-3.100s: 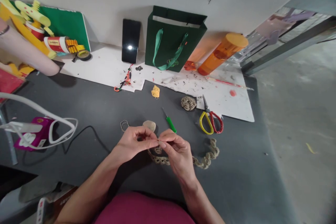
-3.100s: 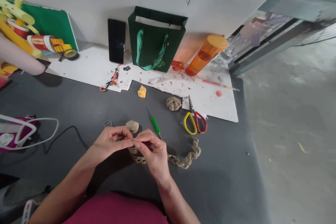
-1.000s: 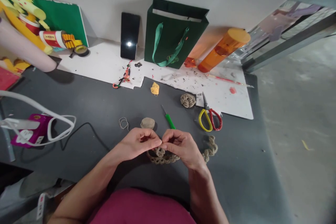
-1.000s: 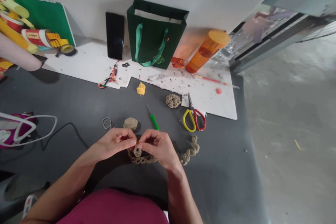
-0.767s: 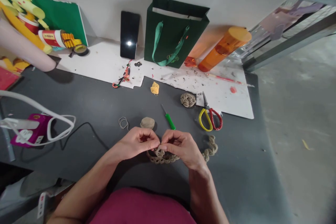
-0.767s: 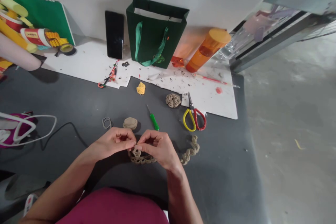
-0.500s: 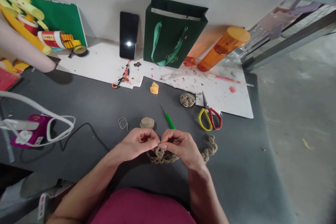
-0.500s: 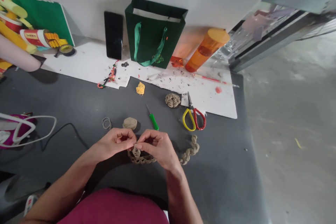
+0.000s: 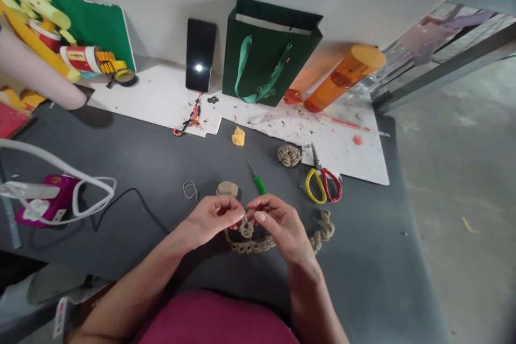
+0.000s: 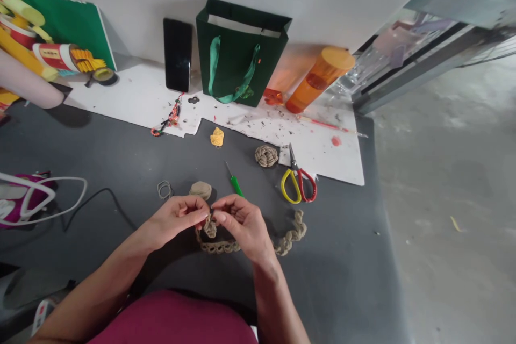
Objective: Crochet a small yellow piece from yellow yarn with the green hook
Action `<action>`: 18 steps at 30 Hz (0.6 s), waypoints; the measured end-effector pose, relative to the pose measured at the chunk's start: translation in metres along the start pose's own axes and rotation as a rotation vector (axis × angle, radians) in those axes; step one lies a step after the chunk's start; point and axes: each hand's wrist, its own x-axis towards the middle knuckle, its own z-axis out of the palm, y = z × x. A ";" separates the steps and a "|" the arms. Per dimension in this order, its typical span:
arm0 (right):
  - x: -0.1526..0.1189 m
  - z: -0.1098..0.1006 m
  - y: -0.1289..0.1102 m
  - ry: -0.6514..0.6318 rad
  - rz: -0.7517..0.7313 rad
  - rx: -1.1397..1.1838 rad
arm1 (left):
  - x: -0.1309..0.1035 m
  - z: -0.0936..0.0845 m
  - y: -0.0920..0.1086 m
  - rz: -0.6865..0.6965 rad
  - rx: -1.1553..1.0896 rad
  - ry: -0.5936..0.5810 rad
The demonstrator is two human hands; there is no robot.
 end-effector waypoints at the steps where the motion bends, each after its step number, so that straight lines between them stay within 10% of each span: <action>1: -0.001 0.001 0.000 0.000 -0.001 -0.022 | 0.000 0.000 0.000 0.005 -0.006 0.003; 18: -0.004 0.005 -0.002 0.142 -0.173 -0.285 | 0.000 -0.002 0.001 -0.020 -0.001 0.055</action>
